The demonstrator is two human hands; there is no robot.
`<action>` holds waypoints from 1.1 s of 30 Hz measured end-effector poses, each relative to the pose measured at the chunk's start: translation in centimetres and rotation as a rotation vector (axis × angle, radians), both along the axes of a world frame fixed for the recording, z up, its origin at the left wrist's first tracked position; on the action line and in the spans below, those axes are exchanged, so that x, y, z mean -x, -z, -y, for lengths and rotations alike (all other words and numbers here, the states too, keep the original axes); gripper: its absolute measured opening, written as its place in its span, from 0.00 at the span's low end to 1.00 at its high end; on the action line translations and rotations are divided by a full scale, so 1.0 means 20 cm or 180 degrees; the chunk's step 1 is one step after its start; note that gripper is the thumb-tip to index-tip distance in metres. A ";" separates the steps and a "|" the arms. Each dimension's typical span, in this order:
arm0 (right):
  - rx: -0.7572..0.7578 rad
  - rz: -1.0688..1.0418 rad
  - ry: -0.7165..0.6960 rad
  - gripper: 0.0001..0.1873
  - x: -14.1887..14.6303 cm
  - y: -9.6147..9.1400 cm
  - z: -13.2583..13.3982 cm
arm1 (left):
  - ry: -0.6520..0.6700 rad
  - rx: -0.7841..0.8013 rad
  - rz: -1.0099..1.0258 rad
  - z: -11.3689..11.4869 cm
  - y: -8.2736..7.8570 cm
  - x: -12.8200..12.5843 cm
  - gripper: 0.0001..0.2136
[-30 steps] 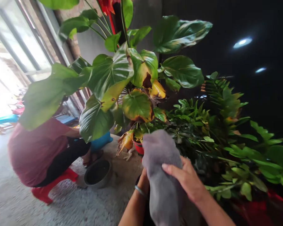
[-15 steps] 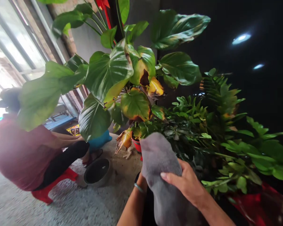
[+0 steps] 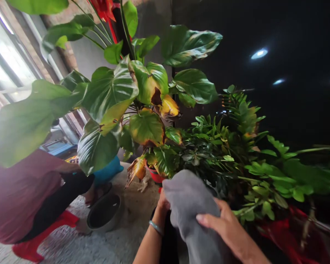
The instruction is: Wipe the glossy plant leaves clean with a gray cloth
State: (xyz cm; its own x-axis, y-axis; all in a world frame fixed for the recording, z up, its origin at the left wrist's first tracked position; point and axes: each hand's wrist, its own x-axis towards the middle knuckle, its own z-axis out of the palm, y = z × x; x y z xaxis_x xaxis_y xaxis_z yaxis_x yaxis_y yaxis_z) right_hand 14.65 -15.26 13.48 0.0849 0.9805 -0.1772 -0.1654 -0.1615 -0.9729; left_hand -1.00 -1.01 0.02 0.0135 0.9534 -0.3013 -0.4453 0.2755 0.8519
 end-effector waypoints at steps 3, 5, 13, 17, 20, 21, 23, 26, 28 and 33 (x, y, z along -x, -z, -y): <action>-0.0086 -0.0367 0.0533 0.15 -0.11 -0.12 -0.11 | 0.0071 0.0008 0.0025 0.01 -0.01 -0.03 0.10; -0.0106 -0.0432 0.0903 0.15 -0.15 -0.11 -0.17 | 0.0083 0.0049 0.0043 0.01 -0.01 -0.05 0.13; 0.0599 -0.0274 0.1088 0.14 -0.12 0.20 0.10 | 0.0198 -0.0011 0.0122 -0.02 0.00 -0.05 0.21; 0.0086 -0.0504 0.1356 0.19 -0.24 -0.02 0.04 | 0.0282 -0.0042 0.0119 -0.02 -0.01 -0.04 0.22; -0.0355 -0.0757 0.1922 0.18 -0.33 -0.11 -0.12 | 0.0311 -0.0022 0.0094 -0.02 -0.01 -0.03 0.21; -0.0344 -0.0822 0.2042 0.17 -0.34 -0.10 -0.16 | 0.0307 -0.0014 0.0077 -0.02 -0.01 -0.03 0.21; -0.0058 -0.0941 0.1984 0.14 -0.30 0.00 -0.19 | 0.0282 0.0007 0.0047 -0.03 0.00 -0.03 0.20; 0.0638 -0.1045 0.1501 0.11 -0.16 0.22 -0.08 | 0.0246 0.0008 0.0057 -0.03 0.01 -0.03 0.19; 0.0938 -0.0932 0.1354 0.11 -0.07 0.31 0.04 | 0.0226 0.0003 0.0077 -0.03 0.02 -0.03 0.18; 0.0675 -0.0938 0.1201 0.18 -0.11 0.15 0.09 | 0.0155 0.0065 0.0095 -0.02 0.02 -0.03 0.16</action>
State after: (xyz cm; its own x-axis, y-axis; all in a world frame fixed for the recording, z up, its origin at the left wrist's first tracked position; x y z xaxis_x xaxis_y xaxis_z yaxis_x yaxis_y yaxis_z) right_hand 16.95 -17.12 10.56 0.3419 0.8314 -0.4381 -0.5119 -0.2262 -0.8287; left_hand -0.41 -0.60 -0.44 0.0690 0.9451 -0.3195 -0.4560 0.3147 0.8325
